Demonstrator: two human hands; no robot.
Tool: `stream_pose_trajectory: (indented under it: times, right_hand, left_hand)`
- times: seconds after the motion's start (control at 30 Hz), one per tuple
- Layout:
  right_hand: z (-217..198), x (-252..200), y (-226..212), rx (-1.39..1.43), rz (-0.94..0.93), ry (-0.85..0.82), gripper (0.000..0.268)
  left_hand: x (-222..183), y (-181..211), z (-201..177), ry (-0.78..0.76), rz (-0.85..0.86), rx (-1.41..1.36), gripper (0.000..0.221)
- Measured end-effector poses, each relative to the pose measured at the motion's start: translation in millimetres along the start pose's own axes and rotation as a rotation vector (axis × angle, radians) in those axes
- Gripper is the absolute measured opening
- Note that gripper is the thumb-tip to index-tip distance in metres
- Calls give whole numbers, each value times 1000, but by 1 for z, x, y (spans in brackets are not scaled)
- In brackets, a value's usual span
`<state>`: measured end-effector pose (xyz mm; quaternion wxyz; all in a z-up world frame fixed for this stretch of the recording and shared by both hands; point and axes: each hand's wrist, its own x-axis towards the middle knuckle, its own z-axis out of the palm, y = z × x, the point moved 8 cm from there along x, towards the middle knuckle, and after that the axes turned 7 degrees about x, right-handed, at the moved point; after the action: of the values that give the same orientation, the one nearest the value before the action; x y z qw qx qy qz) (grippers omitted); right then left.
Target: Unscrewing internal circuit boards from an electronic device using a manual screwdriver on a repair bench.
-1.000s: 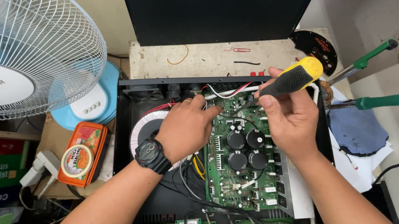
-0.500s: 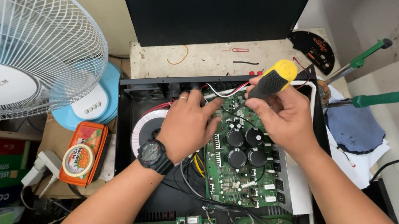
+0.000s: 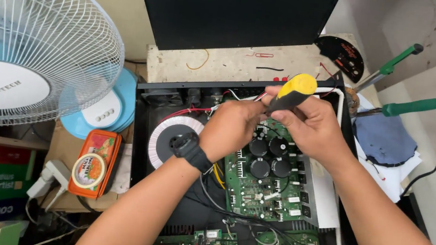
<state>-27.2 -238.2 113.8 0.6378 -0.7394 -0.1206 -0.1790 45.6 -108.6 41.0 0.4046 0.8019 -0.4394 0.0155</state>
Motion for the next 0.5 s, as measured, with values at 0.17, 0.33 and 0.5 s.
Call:
stream_pose_trajectory:
  times: [0.17, 0.33, 0.5]
  right_hand:
    - [-3, -5, 31, 51, 32, 35, 44]
    - [-1, -1, 34, -196, -27, 82, 51]
    - [-15, -11, 51, -275, 51, 202, 26]
  left_hand:
    - [5, 3, -17, 63, -9, -30, 9]
    - [5, -17, -10, 89, -30, 15, 12]
    - [7, -7, -17, 21, -59, -8, 16]
